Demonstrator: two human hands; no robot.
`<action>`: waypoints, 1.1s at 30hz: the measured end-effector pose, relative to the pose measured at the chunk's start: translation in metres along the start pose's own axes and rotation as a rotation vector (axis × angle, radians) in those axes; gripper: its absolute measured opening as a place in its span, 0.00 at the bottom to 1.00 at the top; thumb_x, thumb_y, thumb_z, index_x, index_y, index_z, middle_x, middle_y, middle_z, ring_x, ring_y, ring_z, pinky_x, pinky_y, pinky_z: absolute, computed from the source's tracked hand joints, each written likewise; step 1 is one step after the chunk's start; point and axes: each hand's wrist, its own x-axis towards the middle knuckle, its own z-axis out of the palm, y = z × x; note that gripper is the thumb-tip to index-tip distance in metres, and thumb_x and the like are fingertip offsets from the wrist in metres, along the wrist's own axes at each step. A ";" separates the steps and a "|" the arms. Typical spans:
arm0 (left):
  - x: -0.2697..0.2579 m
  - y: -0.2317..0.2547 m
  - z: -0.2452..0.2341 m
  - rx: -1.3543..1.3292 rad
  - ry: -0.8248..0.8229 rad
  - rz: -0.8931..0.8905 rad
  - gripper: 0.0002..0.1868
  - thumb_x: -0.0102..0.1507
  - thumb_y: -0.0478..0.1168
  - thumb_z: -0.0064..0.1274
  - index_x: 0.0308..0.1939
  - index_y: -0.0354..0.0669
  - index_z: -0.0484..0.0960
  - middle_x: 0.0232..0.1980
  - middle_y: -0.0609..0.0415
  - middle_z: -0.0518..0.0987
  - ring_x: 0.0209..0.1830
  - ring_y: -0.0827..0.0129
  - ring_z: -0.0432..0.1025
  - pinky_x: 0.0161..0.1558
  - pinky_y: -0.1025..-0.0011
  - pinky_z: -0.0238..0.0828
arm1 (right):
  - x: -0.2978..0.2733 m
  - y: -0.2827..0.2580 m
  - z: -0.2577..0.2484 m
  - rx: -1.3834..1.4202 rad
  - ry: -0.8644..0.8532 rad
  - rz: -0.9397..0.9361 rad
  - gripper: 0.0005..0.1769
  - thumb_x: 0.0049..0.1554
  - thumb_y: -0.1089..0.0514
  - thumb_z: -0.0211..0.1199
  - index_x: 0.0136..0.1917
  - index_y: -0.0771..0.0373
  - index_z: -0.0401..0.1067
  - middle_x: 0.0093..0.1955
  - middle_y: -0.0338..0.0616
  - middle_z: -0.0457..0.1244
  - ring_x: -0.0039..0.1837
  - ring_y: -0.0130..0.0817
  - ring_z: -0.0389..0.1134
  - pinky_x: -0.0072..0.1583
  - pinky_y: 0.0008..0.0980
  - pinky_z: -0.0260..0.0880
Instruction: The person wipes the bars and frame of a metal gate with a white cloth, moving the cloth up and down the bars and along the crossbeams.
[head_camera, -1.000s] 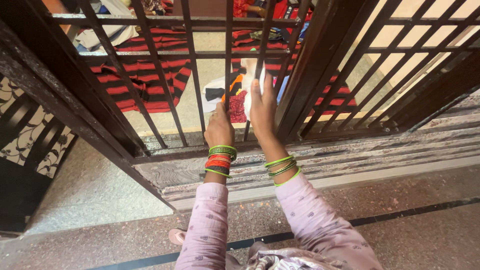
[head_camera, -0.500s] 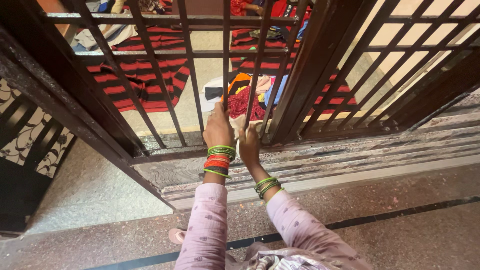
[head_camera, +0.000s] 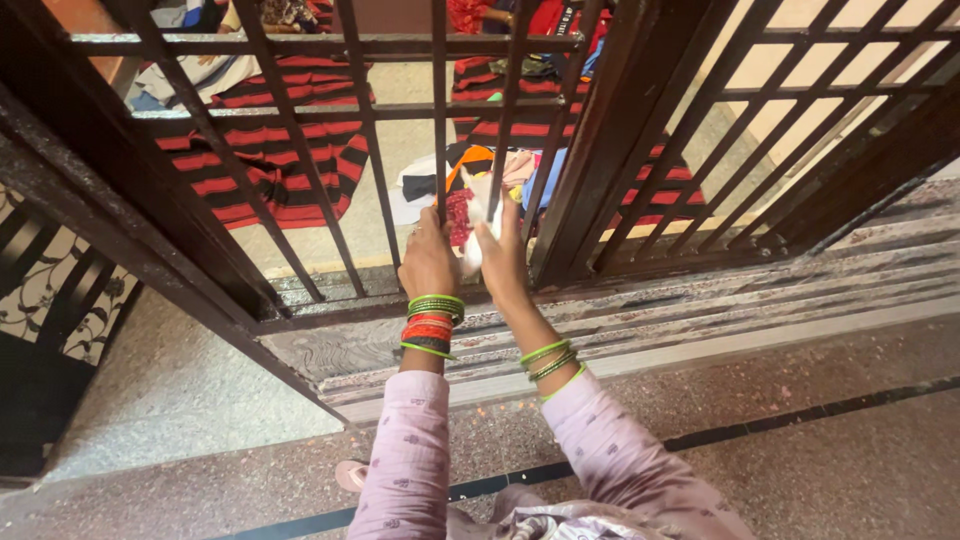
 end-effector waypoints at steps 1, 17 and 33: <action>0.000 0.000 0.001 0.002 0.002 -0.009 0.10 0.72 0.49 0.43 0.49 0.48 0.69 0.41 0.42 0.82 0.43 0.40 0.76 0.36 0.41 0.68 | 0.006 -0.015 -0.002 0.057 -0.015 -0.001 0.29 0.62 0.60 0.55 0.76 0.58 0.57 0.65 0.53 0.66 0.62 0.42 0.69 0.60 0.39 0.70; -0.002 0.003 0.002 -0.015 0.016 -0.096 0.10 0.72 0.49 0.42 0.52 0.50 0.71 0.43 0.43 0.81 0.44 0.41 0.76 0.39 0.42 0.69 | 0.038 -0.046 -0.016 -0.131 -0.048 -0.435 0.28 0.65 0.61 0.55 0.77 0.62 0.56 0.70 0.62 0.63 0.73 0.56 0.65 0.70 0.45 0.65; -0.009 0.005 0.006 0.014 0.072 -0.132 0.09 0.73 0.46 0.43 0.53 0.48 0.71 0.43 0.41 0.81 0.43 0.38 0.76 0.39 0.43 0.69 | -0.032 0.148 -0.006 -0.334 -0.234 -0.175 0.19 0.65 0.52 0.54 0.66 0.61 0.62 0.55 0.60 0.65 0.59 0.61 0.67 0.56 0.54 0.67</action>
